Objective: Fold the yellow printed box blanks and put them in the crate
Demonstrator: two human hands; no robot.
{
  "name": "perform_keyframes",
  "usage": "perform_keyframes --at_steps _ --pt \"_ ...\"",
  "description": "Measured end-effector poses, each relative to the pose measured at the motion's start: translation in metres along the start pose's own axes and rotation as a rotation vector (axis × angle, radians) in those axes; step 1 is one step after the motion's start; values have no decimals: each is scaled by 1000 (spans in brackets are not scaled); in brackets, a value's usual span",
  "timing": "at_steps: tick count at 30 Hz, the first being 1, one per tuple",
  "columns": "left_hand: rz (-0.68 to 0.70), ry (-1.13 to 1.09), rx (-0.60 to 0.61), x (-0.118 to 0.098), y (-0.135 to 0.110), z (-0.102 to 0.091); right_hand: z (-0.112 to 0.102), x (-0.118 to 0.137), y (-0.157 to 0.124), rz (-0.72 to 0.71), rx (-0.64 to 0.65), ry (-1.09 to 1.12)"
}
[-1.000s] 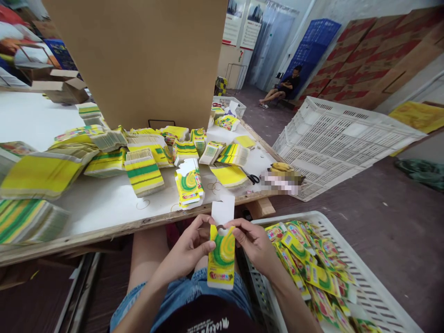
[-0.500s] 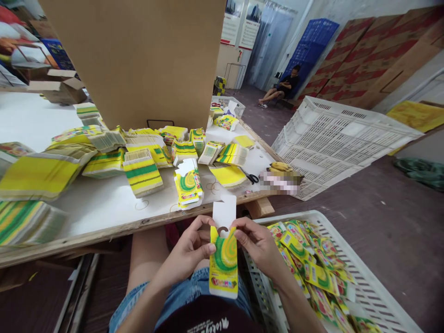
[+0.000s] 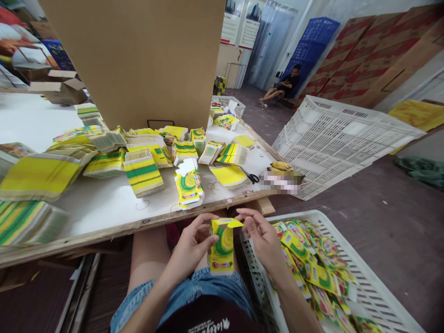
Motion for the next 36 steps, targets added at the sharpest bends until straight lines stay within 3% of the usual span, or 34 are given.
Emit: perform_keyframes --at_steps 3,5,10,15,19,23,29,31,33,36 --pt "24 102 -37 2 1 -1 14 -2 3 93 204 -40" --pt "26 118 -17 1 1 2 19 -3 3 121 260 -128" --pt "22 104 4 -3 1 7 17 2 5 74 152 -411" --pt "-7 48 -41 2 4 1 30 3 6 61 172 -432" --pt "0 54 -84 1 4 -3 24 6 6 44 144 -472" --pt "13 24 -103 -2 3 -5 17 10 5 -38 152 -384" --pt "39 47 -120 6 5 8 10 1 2 -28 28 -69" --pt "69 73 -80 4 5 17 1 10 -3 -68 6 -114" --pt "135 189 -56 -7 4 20 -21 21 -11 -87 -19 -286" --pt "320 595 -234 -41 -2 -2 -74 30 -27 -43 -157 -705"
Point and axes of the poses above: each hand's wrist, its own y-axis towards the middle knuckle, its own z-axis out of the palm, x = y × z, the point moved 9 cm from there along y, towards the middle knuckle, and after that the axes turned 7 degrees about x, right-handed, at the moved point
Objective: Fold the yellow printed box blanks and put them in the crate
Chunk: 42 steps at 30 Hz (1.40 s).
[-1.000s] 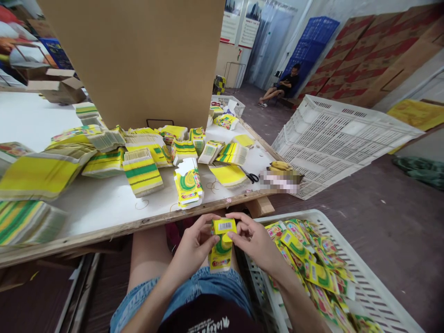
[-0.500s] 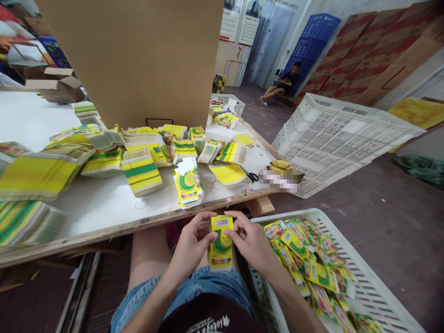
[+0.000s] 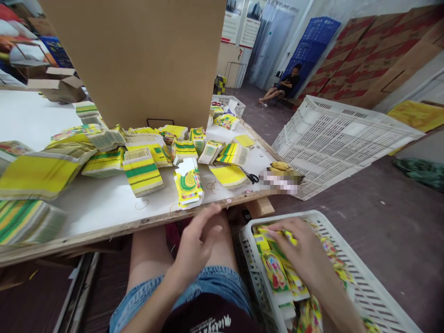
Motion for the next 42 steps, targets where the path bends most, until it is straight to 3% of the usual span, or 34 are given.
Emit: perform_keyframes --at_steps 2,4,7,10,13,15,28,33,36,38,40,42 --pt "61 310 -168 -1 5 -29 -20 -14 -2 32 -87 -161" --pt "25 507 -218 11 12 -43 -8 -14 5 18 -50 -125" --pt "1 619 -144 31 22 -42 51 12 34 -41 104 95" --pt "16 625 -101 38 25 -37 105 46 71 -60 91 227" --pt "-15 577 -141 41 25 -47 141 71 98 -88 77 253" --pt "-30 537 -155 42 26 -55 152 80 108 -100 66 258" --pt "81 417 -213 39 25 -70 153 75 111 -7 -18 449" --pt "210 315 -195 17 12 -51 144 61 101 33 -8 659" --pt "221 29 -265 8 5 -48 129 51 82 49 -22 832" --pt "103 -269 -317 18 6 -48 126 45 66 90 2 1016" --pt "-61 -577 -228 32 10 -34 131 43 49 145 73 1162" --pt "-202 -800 -40 37 13 -12 139 44 35 192 148 1220"
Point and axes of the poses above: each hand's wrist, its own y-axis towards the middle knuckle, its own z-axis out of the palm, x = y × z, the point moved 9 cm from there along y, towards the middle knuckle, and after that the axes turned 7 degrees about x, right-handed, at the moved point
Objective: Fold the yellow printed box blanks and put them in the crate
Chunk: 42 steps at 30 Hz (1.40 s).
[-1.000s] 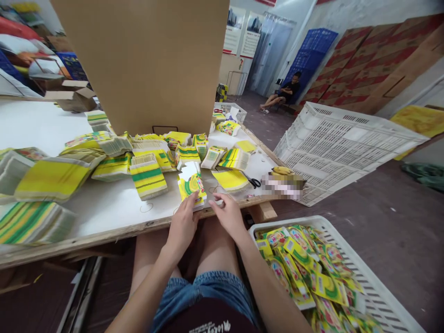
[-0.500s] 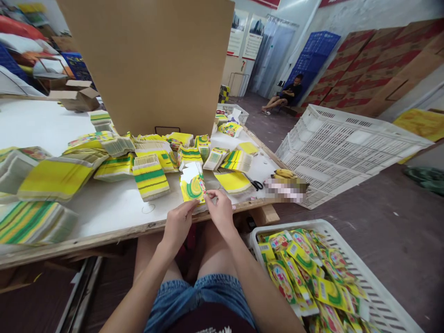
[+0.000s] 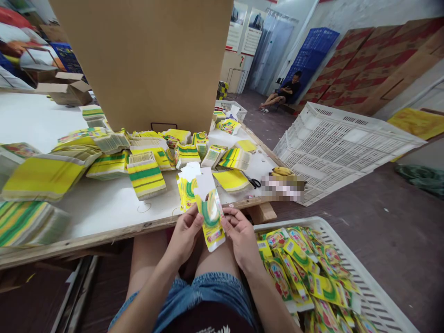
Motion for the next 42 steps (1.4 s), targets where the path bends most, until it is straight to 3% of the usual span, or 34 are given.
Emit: perform_keyframes --at_steps 2,5,8,13,18,22,24,27,31,38,42 --pt "-127 -109 115 11 -1 13 2 -7 -8 39 18 29" --pt "-154 -167 165 15 -5 20 3 -7 -13 33 23 14" --pt "-135 -155 119 19 -6 17 4 0 -16 11 30 -63" --pt "-117 -58 -78 28 -6 2 2 1 -22 13 -8 -244" --pt "-10 213 -131 11 -14 3 -6 12 -30 -87 -94 -405" --pt "-47 239 79 6 -18 20 -3 25 -32 -140 51 -350" --pt "-98 157 191 8 -19 28 -3 30 -32 -130 143 -313" --pt "-179 17 265 11 -22 33 -5 35 -32 -85 245 -317" --pt "-235 -34 299 19 -27 39 -13 42 -30 -82 276 -435" --pt "-226 -39 344 23 -27 46 -24 48 -28 -196 140 -431" --pt "-185 67 246 26 -21 37 -20 61 -31 -300 196 -608"
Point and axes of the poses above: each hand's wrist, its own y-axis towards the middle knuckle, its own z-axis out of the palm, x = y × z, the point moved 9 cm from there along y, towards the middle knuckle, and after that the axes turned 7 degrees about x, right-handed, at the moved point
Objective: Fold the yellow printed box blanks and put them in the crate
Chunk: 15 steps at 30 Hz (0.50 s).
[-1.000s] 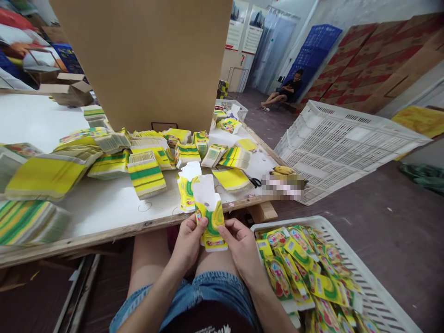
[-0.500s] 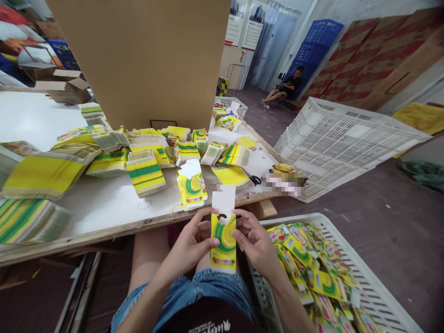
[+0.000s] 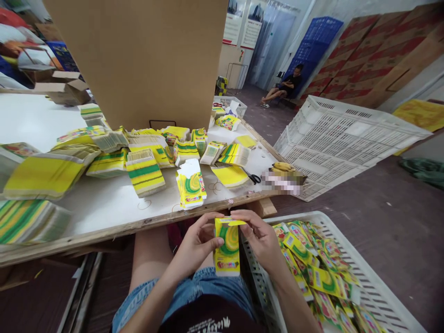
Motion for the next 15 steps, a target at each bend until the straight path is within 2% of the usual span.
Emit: perform_keyframes --at_steps 2,4,7,12,15 --pt "15 90 -55 2 0 -5 -1 -2 0 50 33 -48" --pt "15 167 -83 5 0 -6 3 -13 -1 193 82 -54" --pt "10 189 -64 6 0 -1 10 -24 -2 335 107 -78" --pt "3 137 -61 -2 0 1 11 -22 2 357 69 -226" --pt "-8 64 -75 -2 2 -2 10 -18 3 290 67 -234"
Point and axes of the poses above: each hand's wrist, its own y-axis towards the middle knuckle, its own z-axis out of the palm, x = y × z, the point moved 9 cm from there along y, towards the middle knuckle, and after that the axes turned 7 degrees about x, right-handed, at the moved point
